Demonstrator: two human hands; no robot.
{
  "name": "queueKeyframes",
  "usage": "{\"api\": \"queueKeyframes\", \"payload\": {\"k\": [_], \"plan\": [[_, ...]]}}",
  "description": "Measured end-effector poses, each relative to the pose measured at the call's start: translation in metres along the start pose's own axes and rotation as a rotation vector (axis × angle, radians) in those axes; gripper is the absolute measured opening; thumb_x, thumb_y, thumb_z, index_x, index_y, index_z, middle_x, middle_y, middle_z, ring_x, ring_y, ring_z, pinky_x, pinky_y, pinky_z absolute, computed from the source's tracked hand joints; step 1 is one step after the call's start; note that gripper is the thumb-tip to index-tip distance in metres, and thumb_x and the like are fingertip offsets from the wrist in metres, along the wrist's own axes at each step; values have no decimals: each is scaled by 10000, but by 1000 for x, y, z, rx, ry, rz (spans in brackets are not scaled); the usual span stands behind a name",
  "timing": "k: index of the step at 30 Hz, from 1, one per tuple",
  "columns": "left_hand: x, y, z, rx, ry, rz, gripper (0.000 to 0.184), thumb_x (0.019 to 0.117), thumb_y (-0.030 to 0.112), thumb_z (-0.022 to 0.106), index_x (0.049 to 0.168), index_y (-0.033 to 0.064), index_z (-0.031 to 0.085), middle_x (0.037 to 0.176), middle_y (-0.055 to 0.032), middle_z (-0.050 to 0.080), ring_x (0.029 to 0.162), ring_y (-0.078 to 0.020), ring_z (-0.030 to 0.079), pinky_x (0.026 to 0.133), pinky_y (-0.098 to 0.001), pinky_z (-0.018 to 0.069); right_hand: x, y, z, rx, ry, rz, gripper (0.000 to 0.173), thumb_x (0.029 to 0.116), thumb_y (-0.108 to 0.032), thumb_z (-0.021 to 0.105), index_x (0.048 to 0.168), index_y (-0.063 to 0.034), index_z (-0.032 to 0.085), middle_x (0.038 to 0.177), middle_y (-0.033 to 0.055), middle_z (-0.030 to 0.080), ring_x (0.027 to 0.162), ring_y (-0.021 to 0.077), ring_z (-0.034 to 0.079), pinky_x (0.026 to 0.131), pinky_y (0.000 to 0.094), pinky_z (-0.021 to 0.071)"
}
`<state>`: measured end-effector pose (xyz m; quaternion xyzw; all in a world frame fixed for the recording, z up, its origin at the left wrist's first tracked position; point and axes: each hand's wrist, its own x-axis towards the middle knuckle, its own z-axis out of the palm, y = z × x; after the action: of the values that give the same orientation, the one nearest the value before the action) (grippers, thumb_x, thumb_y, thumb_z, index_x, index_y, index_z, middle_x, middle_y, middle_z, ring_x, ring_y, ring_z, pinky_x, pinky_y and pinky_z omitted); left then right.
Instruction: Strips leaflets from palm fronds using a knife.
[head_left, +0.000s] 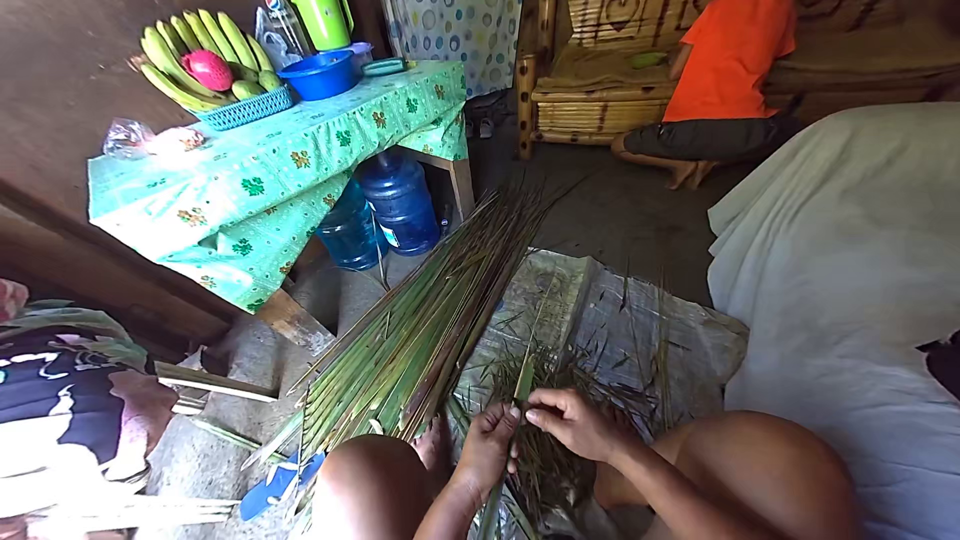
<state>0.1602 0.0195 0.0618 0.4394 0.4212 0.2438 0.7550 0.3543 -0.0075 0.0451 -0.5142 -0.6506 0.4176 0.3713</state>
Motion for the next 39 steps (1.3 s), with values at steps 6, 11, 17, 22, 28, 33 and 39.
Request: {"api": "queueKeyframes", "payload": {"k": [6, 11, 17, 22, 28, 33, 39], "plan": [[0, -4, 0, -20, -77, -22, 310, 1116, 168, 347, 1009, 42, 609, 555, 64, 472, 420, -6, 436, 414, -149, 397, 15, 22, -13, -93, 202, -3, 260, 991, -184, 571, 975, 25, 726, 780, 62, 672, 670, 34, 581, 663, 209, 494], [0, -3, 1, -56, -88, -41, 323, 1122, 179, 328, 1013, 45, 601, 537, 70, 454, 403, 7, 420, 398, -138, 378, 22, 21, -22, -56, 238, 95, 280, 1004, -172, 566, 1084, 49, 719, 848, 90, 697, 699, 62, 608, 695, 243, 522], [-1, -6, -4, -123, -125, -49, 362, 1126, 208, 273, 1036, 49, 585, 549, 73, 447, 398, 5, 419, 389, -138, 388, 19, 21, -45, 68, 278, 206, 271, 1033, -172, 543, 1128, 29, 698, 777, 8, 636, 617, 11, 545, 588, 192, 469], [0, -6, -3, -197, -164, -86, 369, 1126, 224, 241, 1022, 79, 564, 556, 82, 447, 399, 6, 424, 396, -137, 399, 9, 1, -11, 94, 133, 166, 315, 1038, -188, 528, 1216, 27, 675, 898, 75, 671, 696, 60, 573, 669, 236, 497], [0, -9, 0, -232, -193, -102, 368, 1123, 224, 240, 1007, 86, 561, 541, 78, 445, 387, 1, 432, 388, -139, 401, 14, 9, -5, 127, 294, 180, 313, 1036, -193, 539, 1206, 24, 688, 873, 44, 671, 699, 22, 567, 680, 198, 487], [-3, -11, 5, -168, -208, -144, 347, 1124, 213, 260, 1008, 77, 557, 563, 73, 449, 392, 9, 415, 384, -129, 387, 22, 12, -23, 279, 405, 286, 298, 1048, -138, 533, 1258, 33, 656, 773, -6, 619, 588, 7, 526, 550, 168, 444], [-3, -12, 4, -151, -239, -153, 367, 1124, 229, 244, 1021, 73, 560, 562, 69, 456, 397, 5, 425, 387, -135, 396, 20, 13, -29, 478, 378, 313, 267, 1053, -130, 522, 1246, 12, 639, 695, -27, 595, 526, 39, 527, 485, 173, 434]]}}
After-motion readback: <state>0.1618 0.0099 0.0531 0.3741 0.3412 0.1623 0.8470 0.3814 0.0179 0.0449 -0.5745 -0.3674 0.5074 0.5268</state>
